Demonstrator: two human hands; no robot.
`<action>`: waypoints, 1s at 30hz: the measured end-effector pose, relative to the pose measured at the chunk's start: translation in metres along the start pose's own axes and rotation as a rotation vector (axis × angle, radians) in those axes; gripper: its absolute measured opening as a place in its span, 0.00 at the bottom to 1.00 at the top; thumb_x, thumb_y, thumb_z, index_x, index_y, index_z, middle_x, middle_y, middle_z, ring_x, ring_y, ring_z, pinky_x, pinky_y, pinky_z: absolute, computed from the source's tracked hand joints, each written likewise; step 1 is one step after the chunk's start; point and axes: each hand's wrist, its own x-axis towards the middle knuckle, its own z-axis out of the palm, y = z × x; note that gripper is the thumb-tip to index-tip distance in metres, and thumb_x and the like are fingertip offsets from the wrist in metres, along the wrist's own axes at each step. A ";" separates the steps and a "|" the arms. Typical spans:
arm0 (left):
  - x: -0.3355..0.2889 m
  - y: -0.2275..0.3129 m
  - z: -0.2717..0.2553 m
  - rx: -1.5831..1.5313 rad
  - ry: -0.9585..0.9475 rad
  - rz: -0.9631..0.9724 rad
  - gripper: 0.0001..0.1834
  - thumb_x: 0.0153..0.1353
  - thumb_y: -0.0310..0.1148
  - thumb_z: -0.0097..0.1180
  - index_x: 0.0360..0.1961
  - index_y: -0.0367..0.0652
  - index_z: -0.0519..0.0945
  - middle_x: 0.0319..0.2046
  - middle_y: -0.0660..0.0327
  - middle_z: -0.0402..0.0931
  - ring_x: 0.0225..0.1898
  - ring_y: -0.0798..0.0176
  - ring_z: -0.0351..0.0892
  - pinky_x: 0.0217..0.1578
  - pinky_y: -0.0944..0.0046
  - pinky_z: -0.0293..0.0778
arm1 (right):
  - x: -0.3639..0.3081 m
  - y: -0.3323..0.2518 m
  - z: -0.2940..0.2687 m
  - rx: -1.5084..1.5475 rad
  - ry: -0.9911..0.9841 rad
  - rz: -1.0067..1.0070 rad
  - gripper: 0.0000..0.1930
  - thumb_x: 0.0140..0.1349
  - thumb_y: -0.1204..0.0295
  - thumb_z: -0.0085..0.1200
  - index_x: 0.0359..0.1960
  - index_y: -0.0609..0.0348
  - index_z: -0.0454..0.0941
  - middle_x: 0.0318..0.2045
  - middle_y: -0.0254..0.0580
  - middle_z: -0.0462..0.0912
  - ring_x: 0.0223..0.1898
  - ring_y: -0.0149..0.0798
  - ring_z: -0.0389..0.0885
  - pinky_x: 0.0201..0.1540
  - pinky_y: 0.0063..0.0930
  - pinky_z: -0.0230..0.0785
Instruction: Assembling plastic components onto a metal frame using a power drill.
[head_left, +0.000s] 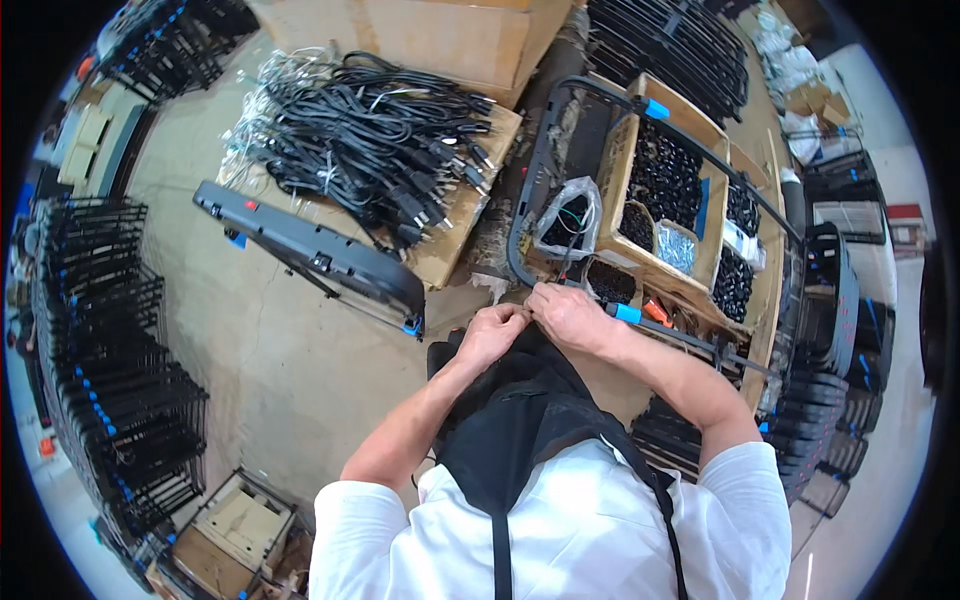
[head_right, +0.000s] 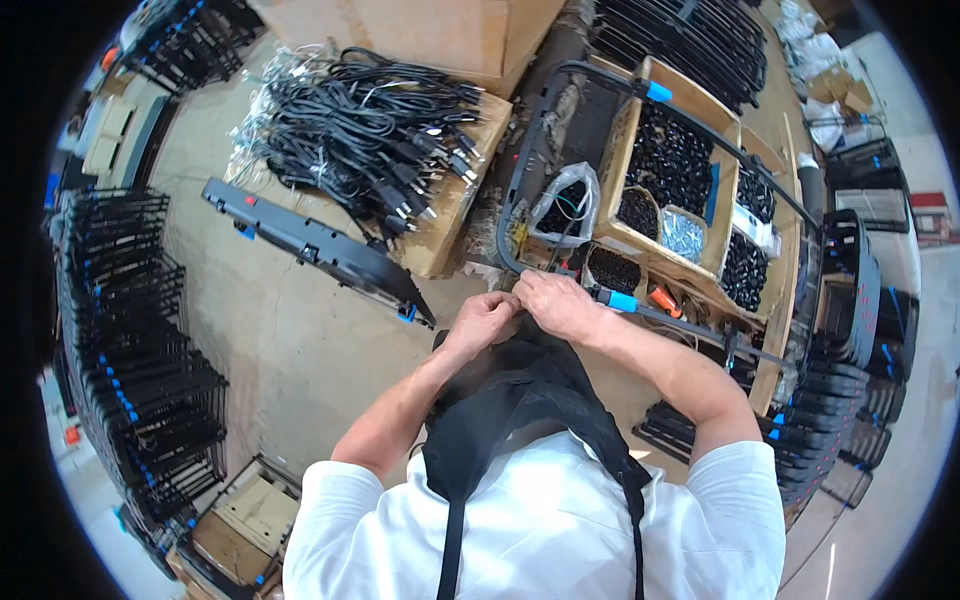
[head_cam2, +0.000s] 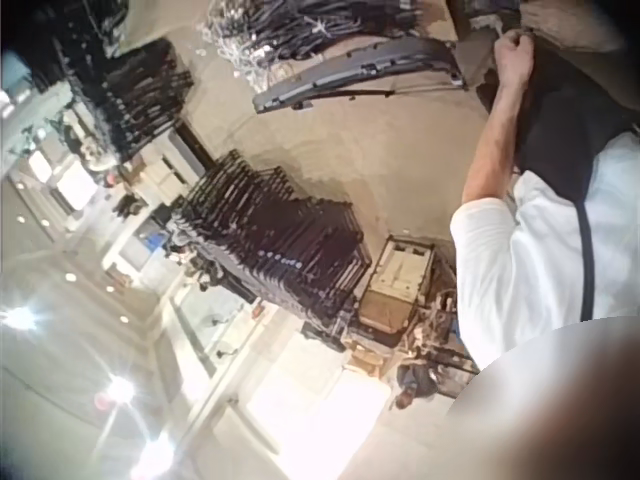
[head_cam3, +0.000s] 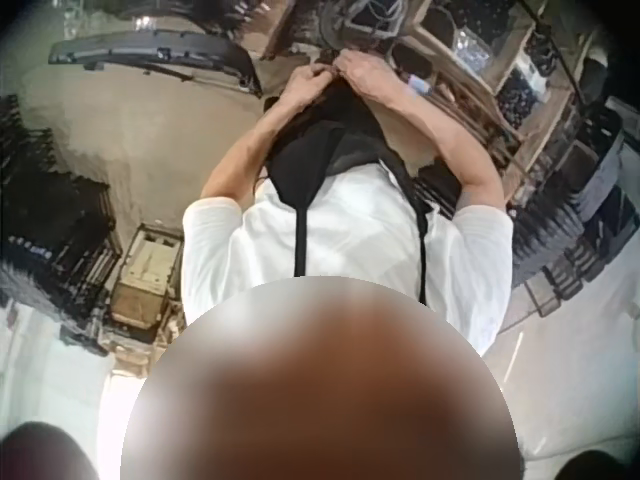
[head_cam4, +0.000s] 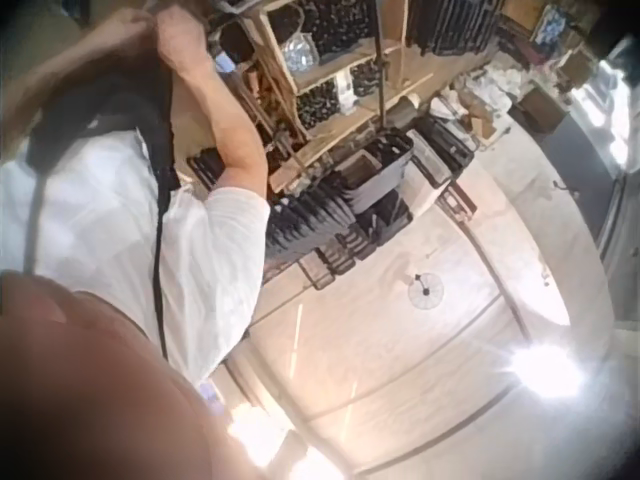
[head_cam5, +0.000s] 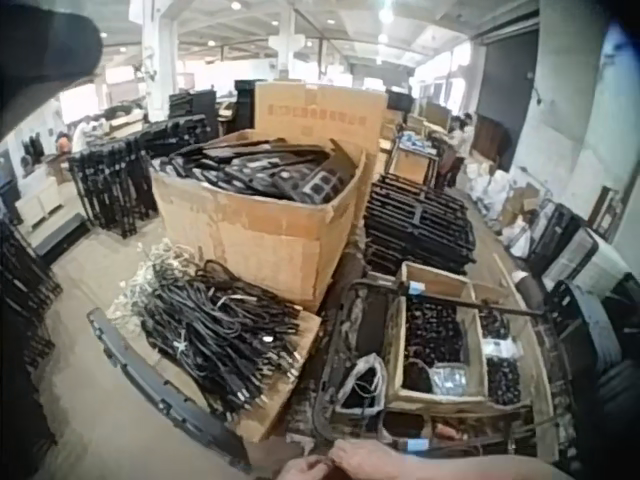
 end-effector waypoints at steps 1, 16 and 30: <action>0.000 -0.002 0.000 0.058 0.046 0.039 0.17 0.70 0.39 0.60 0.48 0.36 0.88 0.30 0.64 0.82 0.33 0.69 0.77 0.38 0.64 0.75 | -0.007 -0.008 0.007 0.014 0.038 0.072 0.06 0.66 0.73 0.57 0.42 0.60 0.78 0.38 0.49 0.78 0.44 0.54 0.84 0.47 0.45 0.78; 0.007 0.010 -0.007 -0.118 -0.038 -0.210 0.14 0.76 0.38 0.57 0.46 0.38 0.86 0.23 0.72 0.72 0.22 0.75 0.67 0.25 0.70 0.65 | 0.014 0.136 0.209 0.133 0.104 1.317 0.30 0.71 0.57 0.53 0.62 0.73 0.67 0.43 0.66 0.88 0.44 0.60 0.91 0.51 0.57 0.81; 0.013 0.004 0.008 -0.229 -0.203 -0.195 0.15 0.79 0.40 0.55 0.52 0.39 0.85 0.35 0.63 0.86 0.32 0.73 0.82 0.32 0.72 0.73 | -0.090 -0.041 0.135 0.760 0.153 1.237 0.21 0.66 0.61 0.57 0.54 0.63 0.80 0.38 0.62 0.87 0.41 0.58 0.88 0.46 0.51 0.78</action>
